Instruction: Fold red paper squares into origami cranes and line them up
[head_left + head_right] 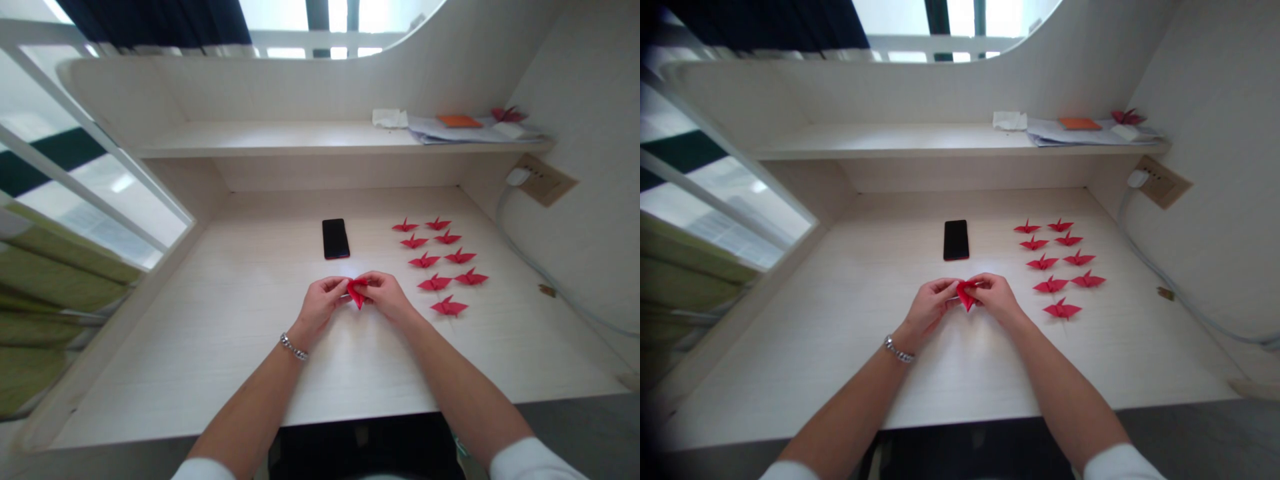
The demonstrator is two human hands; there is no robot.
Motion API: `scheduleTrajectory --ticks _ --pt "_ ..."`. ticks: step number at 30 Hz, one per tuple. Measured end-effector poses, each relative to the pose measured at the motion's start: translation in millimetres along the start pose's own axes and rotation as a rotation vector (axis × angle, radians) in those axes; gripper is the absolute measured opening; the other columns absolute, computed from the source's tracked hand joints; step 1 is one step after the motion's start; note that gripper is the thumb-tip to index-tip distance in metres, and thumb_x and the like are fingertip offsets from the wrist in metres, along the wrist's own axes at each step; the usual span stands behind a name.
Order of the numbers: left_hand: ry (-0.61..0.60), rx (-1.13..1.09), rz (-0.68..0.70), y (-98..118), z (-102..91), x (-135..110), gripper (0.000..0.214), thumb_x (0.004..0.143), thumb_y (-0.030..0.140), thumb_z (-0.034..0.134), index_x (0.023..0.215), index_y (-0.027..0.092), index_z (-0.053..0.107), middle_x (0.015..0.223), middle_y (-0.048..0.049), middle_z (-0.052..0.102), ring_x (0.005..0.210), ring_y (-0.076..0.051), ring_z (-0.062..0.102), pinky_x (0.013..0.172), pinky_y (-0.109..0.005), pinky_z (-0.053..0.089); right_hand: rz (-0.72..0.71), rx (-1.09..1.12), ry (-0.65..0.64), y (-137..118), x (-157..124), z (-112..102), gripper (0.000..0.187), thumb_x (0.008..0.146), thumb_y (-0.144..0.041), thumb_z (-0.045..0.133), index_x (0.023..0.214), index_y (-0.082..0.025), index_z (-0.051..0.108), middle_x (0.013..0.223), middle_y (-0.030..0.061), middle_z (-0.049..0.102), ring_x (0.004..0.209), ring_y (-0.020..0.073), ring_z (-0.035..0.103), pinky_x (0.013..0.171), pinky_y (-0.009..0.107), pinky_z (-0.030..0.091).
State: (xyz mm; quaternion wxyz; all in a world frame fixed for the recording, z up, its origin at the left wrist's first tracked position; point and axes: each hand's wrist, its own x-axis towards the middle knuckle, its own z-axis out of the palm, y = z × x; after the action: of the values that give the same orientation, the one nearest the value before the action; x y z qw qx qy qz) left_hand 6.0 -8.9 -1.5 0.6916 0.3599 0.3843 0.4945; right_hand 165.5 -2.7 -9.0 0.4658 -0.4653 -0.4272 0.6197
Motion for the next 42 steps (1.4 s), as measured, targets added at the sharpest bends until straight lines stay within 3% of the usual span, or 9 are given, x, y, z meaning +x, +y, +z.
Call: scheduleTrajectory --ticks 13,29,36,42 --pt "0.010 0.115 0.039 -8.5 -1.2 2.8 0.033 0.065 0.033 0.080 0.085 0.009 0.069 0.081 -0.0101 0.071 0.073 -0.017 0.065 0.070 -0.029 0.052 -0.033 -0.145 0.035 0.3 -0.5 1.4 0.030 0.061 -0.037 0.079 0.076 -0.014 0.067 0.057 0.0021 0.066 0.047 0.0116 0.056 0.045 0.022 0.041" --pt "-0.024 0.253 0.067 -4.4 -2.0 -0.4 0.033 0.066 0.034 0.079 0.090 0.011 0.074 0.086 -0.0113 0.074 0.076 -0.020 0.067 0.072 -0.030 0.051 -0.001 -0.108 -0.045 -1.8 -1.1 -5.2 0.036 0.068 -0.041 0.073 0.091 -0.014 0.076 0.070 0.0054 0.072 0.063 0.0169 0.064 0.063 0.029 0.051" --pt "0.054 0.205 0.068 -7.3 -2.3 2.6 0.030 0.063 0.034 0.081 0.081 0.011 0.073 0.076 -0.0092 0.072 0.067 -0.017 0.065 0.067 -0.029 0.052 -0.023 -0.097 -0.090 1.1 -1.2 -5.6 0.036 0.069 -0.039 0.072 0.097 -0.016 0.075 0.077 0.0052 0.073 0.070 0.0186 0.066 0.069 0.033 0.052" --pt "0.114 0.273 0.128 -12.2 -4.1 5.4 0.029 0.064 0.036 0.079 0.079 0.012 0.073 0.073 -0.0075 0.071 0.065 -0.016 0.064 0.064 -0.028 0.052 -0.042 -0.133 -0.148 1.7 -2.6 -3.3 0.031 0.074 -0.038 0.068 0.094 -0.015 0.076 0.073 0.0041 0.072 0.063 0.0141 0.062 0.064 0.027 0.047"
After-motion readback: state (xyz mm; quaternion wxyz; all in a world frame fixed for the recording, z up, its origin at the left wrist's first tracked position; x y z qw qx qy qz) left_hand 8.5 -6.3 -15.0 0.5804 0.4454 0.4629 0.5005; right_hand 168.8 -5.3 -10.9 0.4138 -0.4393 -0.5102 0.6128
